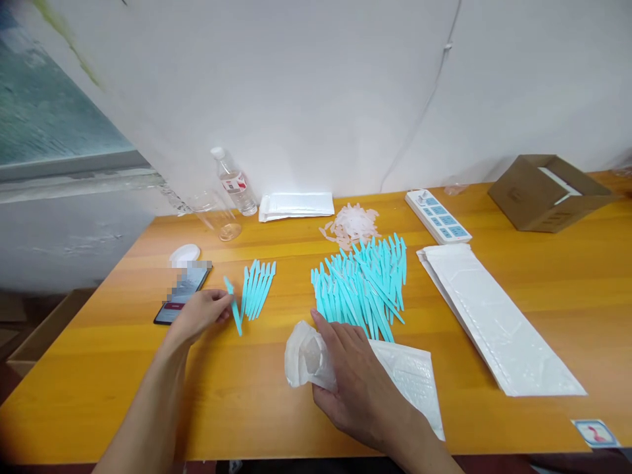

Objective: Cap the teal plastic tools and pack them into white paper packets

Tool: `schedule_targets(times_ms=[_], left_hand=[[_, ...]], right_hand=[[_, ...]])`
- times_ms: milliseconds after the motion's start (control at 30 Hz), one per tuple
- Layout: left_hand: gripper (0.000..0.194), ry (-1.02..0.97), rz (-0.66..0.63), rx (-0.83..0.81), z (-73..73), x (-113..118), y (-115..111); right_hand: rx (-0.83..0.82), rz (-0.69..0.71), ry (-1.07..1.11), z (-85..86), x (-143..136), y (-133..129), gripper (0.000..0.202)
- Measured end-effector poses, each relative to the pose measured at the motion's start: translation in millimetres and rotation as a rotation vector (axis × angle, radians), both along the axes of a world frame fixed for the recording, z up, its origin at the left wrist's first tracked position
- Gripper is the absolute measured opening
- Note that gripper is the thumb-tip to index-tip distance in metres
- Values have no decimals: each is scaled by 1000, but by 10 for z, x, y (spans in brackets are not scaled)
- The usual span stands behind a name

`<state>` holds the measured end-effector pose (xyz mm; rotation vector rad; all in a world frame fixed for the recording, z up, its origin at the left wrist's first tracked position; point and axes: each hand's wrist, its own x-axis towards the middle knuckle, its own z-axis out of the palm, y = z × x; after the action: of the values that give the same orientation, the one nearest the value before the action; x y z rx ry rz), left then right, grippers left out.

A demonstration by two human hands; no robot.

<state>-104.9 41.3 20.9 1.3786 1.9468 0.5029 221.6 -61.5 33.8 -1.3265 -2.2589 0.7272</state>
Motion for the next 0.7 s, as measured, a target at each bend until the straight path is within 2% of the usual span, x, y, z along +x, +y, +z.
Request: schedule_targets(times_ms=[100, 167, 200, 267, 333, 400, 533, 600, 700], left_hand=[[33, -326, 179, 342, 126, 258, -428], [26, -350, 239, 531, 206, 546, -739], [21, -310, 178, 574, 240, 697, -871], [11, -245, -88, 566, 294, 941, -1050], [21, -238, -321, 488, 335, 1031, -1107], [29, -265, -363, 442, 365, 957, -1060], [25, -219, -268, 468, 347, 623, -757], [30, -72, -153, 443, 276, 494, -541], [35, 289, 46, 249, 106, 356, -201]], right_hand=[[-27, -30, 17, -10, -5, 14, 90], [-36, -45, 33, -8, -28, 23, 90], [-37, -47, 43, -5, -43, 25, 90], [-34, -39, 66, 6, -70, 22, 91], [-39, -28, 87, 22, -83, 7, 92], [-43, -28, 102, 40, -83, -14, 94], [-33, -40, 117, 61, -102, -36, 93], [-17, -29, 129, 60, -131, -29, 96], [69, -17, 211, 43, -141, -10, 101]])
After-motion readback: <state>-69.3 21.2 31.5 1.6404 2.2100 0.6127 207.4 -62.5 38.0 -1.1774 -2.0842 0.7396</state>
